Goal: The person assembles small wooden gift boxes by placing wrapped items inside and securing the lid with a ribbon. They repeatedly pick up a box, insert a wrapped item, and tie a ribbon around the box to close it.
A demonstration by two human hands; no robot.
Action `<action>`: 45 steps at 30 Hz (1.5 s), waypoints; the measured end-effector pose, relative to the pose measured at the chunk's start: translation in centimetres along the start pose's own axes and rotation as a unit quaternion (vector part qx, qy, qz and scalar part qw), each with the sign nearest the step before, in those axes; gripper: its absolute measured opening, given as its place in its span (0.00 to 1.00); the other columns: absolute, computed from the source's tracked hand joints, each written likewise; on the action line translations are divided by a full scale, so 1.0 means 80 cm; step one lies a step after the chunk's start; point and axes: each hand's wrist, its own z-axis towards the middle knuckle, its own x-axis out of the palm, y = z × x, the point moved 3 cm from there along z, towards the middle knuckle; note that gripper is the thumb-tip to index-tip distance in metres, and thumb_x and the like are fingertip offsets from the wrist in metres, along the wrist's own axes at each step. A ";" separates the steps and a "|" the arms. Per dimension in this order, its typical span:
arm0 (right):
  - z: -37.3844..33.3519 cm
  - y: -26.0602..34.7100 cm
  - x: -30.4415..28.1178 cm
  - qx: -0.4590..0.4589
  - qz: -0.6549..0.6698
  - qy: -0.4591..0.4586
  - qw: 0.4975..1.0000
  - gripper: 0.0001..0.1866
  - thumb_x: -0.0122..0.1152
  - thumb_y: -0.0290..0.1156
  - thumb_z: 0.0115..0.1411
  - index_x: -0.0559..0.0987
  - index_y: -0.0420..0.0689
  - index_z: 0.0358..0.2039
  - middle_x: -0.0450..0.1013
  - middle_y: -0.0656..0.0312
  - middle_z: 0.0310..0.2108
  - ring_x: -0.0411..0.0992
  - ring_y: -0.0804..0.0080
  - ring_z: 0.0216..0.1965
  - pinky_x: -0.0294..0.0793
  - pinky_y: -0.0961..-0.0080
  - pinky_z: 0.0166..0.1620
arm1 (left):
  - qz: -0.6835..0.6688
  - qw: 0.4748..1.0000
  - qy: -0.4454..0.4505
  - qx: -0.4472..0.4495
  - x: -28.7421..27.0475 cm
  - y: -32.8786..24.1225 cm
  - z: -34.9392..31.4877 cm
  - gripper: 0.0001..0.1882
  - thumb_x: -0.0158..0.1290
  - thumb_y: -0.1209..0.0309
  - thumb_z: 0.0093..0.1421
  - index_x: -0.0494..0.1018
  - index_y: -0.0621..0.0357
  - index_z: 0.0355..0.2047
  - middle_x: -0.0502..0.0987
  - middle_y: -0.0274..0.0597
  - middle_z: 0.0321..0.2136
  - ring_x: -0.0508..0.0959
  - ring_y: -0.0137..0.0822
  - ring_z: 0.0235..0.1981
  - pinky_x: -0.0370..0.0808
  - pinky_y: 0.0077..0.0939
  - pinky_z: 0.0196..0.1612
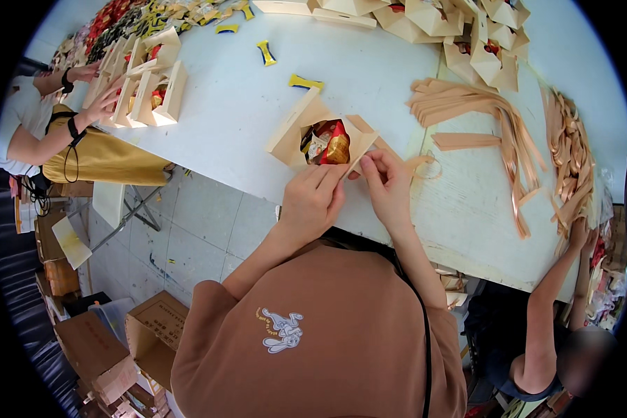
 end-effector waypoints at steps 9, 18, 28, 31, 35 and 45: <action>-0.017 0.015 -0.005 0.046 -0.065 -0.007 0.997 0.15 0.52 0.36 0.71 0.79 0.39 0.33 0.70 0.71 0.16 0.58 0.87 0.18 0.55 0.83 0.22 | 0.076 0.992 0.065 -0.078 0.004 -0.015 0.032 0.05 0.57 0.71 0.61 0.74 0.59 0.35 0.77 0.41 0.27 0.79 0.44 0.27 0.74 0.37 0.28; 0.002 0.025 -0.004 0.128 -0.063 0.023 0.989 0.19 0.55 0.41 0.69 0.80 0.40 0.27 0.76 0.66 0.17 0.67 0.86 0.17 0.63 0.84 0.22 | 0.037 0.991 0.043 -0.122 0.005 -0.026 0.031 0.06 0.55 0.74 0.62 0.71 0.61 0.37 0.74 0.46 0.36 0.79 0.48 0.29 0.77 0.38 0.31; 0.012 0.050 -0.073 0.076 -0.285 0.001 0.955 0.19 0.59 0.37 0.65 0.78 0.36 0.22 0.65 0.64 0.11 0.59 0.83 0.15 0.58 0.77 0.22 | -0.036 0.985 -0.089 -0.144 -0.048 -0.008 0.050 0.02 0.51 0.78 0.64 0.70 0.64 0.36 0.75 0.44 0.26 0.77 0.40 0.23 0.74 0.31 0.29; 0.007 0.079 -0.101 0.023 -0.349 -0.019 0.937 0.20 0.60 0.39 0.65 0.78 0.35 0.23 0.61 0.64 0.10 0.53 0.82 0.15 0.51 0.76 0.21 | -0.114 0.963 -0.087 -0.230 -0.082 0.025 0.052 0.02 0.50 0.77 0.65 0.70 0.64 0.36 0.77 0.43 0.25 0.77 0.34 0.23 0.73 0.26 0.28; 0.020 0.088 -0.160 -0.059 -0.556 -0.123 0.820 0.21 0.58 0.41 0.67 0.79 0.39 0.22 0.65 0.61 0.11 0.65 0.69 0.18 0.65 0.70 0.34 | -0.241 0.933 -0.095 -0.249 -0.073 0.053 0.046 0.04 0.50 0.75 0.69 0.71 0.62 0.37 0.74 0.33 0.26 0.72 0.22 0.24 0.69 0.17 0.28; 0.020 0.159 0.035 -0.316 -0.348 -0.025 0.882 0.08 0.61 0.32 0.64 0.78 0.40 0.38 0.77 0.58 0.41 0.74 0.62 0.43 0.72 0.68 0.46 | -0.342 0.918 -0.078 -0.184 -0.068 0.031 0.053 0.05 0.52 0.73 0.68 0.71 0.63 0.38 0.76 0.34 0.28 0.75 0.25 0.30 0.72 0.19 0.37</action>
